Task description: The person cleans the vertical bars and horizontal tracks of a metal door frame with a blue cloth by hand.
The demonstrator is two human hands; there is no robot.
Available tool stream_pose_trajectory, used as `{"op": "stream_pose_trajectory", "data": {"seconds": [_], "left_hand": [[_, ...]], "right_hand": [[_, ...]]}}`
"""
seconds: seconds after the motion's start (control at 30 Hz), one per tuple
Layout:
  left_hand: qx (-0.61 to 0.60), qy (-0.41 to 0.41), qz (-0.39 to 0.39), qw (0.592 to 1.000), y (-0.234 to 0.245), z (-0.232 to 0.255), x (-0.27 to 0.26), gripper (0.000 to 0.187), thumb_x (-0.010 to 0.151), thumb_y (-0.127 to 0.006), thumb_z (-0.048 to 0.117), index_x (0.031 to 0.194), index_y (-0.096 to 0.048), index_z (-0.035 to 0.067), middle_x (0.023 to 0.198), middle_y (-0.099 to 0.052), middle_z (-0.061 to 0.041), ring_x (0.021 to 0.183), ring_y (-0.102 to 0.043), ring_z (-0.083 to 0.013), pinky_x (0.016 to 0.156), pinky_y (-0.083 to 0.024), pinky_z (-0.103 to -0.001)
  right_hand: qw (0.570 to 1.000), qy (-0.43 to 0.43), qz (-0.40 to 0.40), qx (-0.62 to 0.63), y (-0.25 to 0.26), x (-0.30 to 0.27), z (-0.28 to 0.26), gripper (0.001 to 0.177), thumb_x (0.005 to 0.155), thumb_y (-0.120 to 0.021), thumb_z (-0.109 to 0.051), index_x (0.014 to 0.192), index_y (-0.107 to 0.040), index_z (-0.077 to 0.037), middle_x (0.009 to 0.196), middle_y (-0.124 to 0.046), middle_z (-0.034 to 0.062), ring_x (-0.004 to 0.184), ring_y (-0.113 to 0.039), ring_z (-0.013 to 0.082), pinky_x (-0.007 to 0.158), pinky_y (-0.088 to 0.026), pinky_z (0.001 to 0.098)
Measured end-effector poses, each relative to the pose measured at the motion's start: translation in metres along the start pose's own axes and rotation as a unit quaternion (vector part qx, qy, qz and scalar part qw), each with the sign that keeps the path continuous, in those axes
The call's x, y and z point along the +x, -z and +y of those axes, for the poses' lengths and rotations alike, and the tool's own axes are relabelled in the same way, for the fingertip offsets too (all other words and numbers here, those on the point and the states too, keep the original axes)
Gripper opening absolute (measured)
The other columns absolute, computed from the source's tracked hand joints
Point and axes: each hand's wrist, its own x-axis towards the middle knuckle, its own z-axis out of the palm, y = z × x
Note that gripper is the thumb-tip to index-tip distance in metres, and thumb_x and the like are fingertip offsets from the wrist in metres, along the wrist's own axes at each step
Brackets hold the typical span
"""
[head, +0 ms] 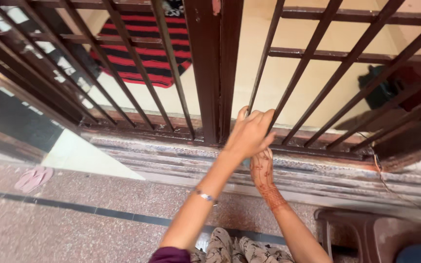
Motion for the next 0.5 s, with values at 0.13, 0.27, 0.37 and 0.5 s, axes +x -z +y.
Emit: {"op": "stream_pose_trajectory", "data": {"seconds": [0.13, 0.27, 0.37, 0.5], "left_hand": [[0.073, -0.129, 0.110, 0.983, 0.040, -0.037, -0.014, 0.037, 0.101, -0.062, 0.029, 0.135, -0.064, 0.015, 0.140, -0.064, -0.006, 0.137, -0.056, -0.0254, 0.121, -0.031, -0.052], [0.324, -0.227, 0.174, 0.902, 0.067, -0.111, 0.001, 0.037, 0.109, -0.053, 0.030, 0.144, -0.066, 0.026, 0.161, -0.047, 0.009, 0.151, -0.040, -0.0109, 0.130, -0.013, -0.043], [0.278, -0.290, 0.191, 0.896, 0.061, -0.131, 0.007, 0.044, 0.109, -0.043, 0.039, 0.142, -0.069, 0.025, 0.160, -0.046, 0.006, 0.151, -0.036, -0.0166, 0.128, -0.005, -0.044], [0.258, -0.283, 0.203, 0.901, 0.055, -0.136, 0.000, 0.033, 0.112, -0.047, 0.036, 0.134, -0.071, 0.029, 0.160, -0.046, 0.009, 0.151, -0.038, -0.0140, 0.130, -0.005, -0.043]], "right_hand": [[0.996, -0.057, 0.073, 0.017, 0.024, 0.019, -0.056, 0.027, 0.083, -0.064, 0.005, 0.107, -0.072, -0.005, 0.108, -0.071, 0.0122, 0.102, -0.061, 0.0346, 0.092, -0.049, 0.0442], [0.986, -0.131, 0.103, 0.014, 0.000, 0.044, -0.099, 0.036, 0.084, -0.067, 0.003, 0.118, -0.073, -0.007, 0.116, -0.076, 0.0102, 0.093, -0.059, 0.0327, 0.088, -0.049, 0.0448], [0.986, -0.113, 0.120, -0.030, -0.029, 0.054, -0.098, 0.034, 0.093, -0.064, -0.001, 0.126, -0.066, -0.005, 0.123, -0.072, 0.0131, 0.103, -0.066, 0.0330, 0.091, -0.053, 0.0453], [0.979, -0.163, 0.054, -0.112, -0.059, 0.044, -0.101, 0.039, 0.090, -0.060, -0.004, 0.129, -0.063, 0.001, 0.125, -0.070, 0.0191, 0.091, -0.072, 0.0376, 0.073, -0.058, 0.0440]]}}
